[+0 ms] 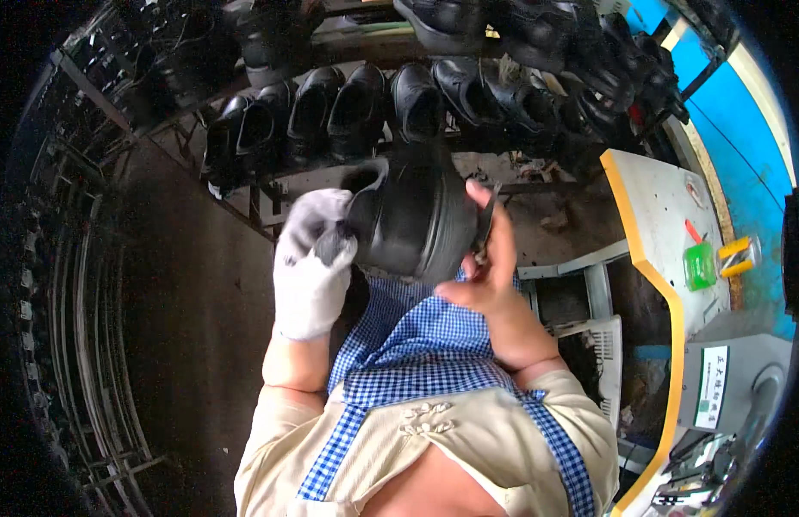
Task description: The person picks up black shoes from a rack and uses a small metal tool to scrape the soles and edges. They handle the shoes one at a time, rotating them to access different areas, and place them back on the rack after cleaning.
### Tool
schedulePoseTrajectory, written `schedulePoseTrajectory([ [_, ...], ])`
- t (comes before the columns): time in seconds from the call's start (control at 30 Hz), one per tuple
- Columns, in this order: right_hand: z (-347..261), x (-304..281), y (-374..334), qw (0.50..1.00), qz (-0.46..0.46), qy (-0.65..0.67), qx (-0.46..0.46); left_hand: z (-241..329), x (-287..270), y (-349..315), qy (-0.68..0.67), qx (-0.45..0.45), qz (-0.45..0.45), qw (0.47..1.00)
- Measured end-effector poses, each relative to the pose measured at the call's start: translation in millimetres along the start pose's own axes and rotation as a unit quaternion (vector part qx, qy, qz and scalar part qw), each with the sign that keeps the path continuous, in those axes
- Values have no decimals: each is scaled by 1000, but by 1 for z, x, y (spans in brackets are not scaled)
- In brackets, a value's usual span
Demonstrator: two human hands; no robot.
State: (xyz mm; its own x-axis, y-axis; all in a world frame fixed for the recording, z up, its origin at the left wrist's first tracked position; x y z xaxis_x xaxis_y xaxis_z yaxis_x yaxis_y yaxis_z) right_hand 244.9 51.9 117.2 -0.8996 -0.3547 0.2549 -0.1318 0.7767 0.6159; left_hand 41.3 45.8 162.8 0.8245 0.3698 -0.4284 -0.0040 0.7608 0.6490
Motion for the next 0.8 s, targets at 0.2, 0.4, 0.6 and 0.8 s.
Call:
schedulePoseTrajectory([
  [0.2, 36, -27, 4, 985, 7, -52, 166, -38, 51, -51, -533, -437, -143, 710],
  [0.4, 42, -24, -6, 987, -13, -62, 150, -28, 47, -47, -351, -242, -184, 886],
  [0.6, 90, -75, -71, 871, 52, 77, 482, 9, 65, -56, 93, 242, -249, 933],
  [0.8, 126, -77, -103, 847, 134, 193, 477, -5, 84, -72, 123, 217, -319, 914],
])
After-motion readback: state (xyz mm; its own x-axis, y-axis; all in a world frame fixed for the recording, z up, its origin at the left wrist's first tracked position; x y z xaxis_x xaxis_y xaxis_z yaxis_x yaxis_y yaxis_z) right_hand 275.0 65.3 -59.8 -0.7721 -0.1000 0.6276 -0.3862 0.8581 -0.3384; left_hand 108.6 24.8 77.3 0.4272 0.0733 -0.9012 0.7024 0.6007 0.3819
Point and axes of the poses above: each hand's wrist, its own y-axis towards the middle knuckle, its own x-axis out of the palm, z = x × y, the point moved 5 cm from there along y, towards the middle knuckle, and after that the axes turned 5 degrees about y, right-handed, at the moved point
